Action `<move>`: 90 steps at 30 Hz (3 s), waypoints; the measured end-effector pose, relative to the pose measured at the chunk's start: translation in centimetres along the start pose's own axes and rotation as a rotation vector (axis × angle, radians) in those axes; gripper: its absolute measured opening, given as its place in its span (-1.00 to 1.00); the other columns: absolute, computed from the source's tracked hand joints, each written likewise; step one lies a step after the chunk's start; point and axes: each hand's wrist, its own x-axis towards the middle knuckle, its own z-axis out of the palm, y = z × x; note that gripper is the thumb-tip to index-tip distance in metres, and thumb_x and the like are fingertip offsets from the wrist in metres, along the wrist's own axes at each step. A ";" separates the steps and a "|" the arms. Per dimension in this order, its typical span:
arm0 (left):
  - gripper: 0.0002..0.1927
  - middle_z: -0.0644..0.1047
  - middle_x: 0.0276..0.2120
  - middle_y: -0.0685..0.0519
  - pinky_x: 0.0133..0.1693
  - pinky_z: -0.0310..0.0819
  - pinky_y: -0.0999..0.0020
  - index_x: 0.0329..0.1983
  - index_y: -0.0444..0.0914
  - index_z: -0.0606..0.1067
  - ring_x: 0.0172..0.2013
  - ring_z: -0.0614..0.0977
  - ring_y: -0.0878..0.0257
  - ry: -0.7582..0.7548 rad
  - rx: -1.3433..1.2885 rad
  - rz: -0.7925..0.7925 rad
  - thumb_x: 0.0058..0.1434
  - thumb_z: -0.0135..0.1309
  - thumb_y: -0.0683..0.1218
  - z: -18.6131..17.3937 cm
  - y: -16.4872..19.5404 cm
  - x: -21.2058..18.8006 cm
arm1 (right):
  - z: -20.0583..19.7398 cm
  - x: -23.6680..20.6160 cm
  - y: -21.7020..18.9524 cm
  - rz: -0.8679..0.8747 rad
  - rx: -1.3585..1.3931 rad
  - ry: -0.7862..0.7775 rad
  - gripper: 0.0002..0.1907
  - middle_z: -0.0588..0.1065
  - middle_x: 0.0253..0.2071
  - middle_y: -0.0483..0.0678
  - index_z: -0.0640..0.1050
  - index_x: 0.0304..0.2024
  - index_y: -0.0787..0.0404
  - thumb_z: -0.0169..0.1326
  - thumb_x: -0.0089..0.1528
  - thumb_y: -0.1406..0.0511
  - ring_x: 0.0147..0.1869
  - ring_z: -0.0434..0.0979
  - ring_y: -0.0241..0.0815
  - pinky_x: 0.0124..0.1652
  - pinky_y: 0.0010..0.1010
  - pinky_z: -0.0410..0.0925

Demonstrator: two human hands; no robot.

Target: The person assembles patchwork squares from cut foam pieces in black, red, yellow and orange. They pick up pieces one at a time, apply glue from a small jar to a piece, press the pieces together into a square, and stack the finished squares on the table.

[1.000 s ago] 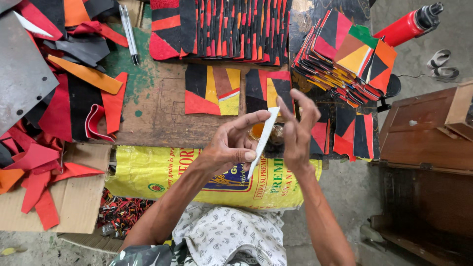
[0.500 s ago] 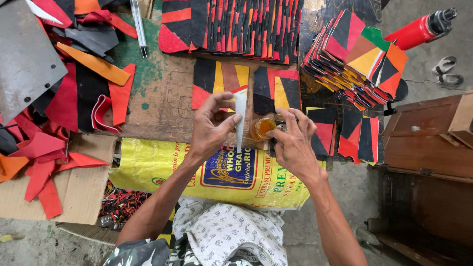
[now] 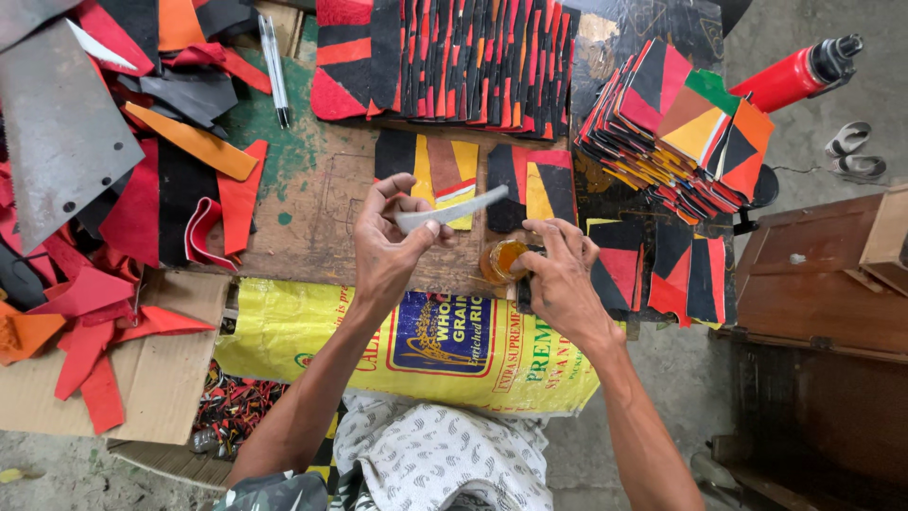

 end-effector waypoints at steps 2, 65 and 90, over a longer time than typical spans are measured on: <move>-0.44 0.52 -0.21 -0.12 -0.14 0.75 0.23 0.23 -0.43 0.23 -0.23 0.70 0.11 0.038 -0.182 -0.088 0.17 0.11 -0.34 0.2 -0.4 -0.1 | -0.4 0.0 -0.2 0.012 0.049 0.105 -0.74 0.40 0.23 0.00 0.59 -0.43 0.19 0.03 -0.05 0.60 0.41 0.25 0.05 0.22 -0.04 0.08; -0.28 0.36 0.26 0.10 -0.11 0.44 0.51 0.41 -0.36 0.37 -0.18 0.41 0.44 -0.553 0.015 -0.178 0.21 0.26 -0.02 4.4 0.7 -2.2 | 1.0 -1.7 -4.0 0.119 0.689 0.461 -0.51 0.27 0.30 -0.04 0.30 0.47 0.23 -0.16 0.48 0.30 0.21 0.29 -0.26 0.22 -0.42 0.27; -0.30 0.36 0.29 0.09 -0.10 0.42 0.52 0.43 -0.36 0.34 -0.19 0.41 0.45 -0.546 0.015 -0.121 0.24 0.23 -0.09 4.5 0.8 -1.8 | 2.0 -2.1 -5.0 0.127 1.298 0.405 -0.42 0.14 0.52 -0.06 0.18 0.51 0.37 -0.16 0.44 0.35 0.44 0.24 -0.26 0.38 -0.37 0.17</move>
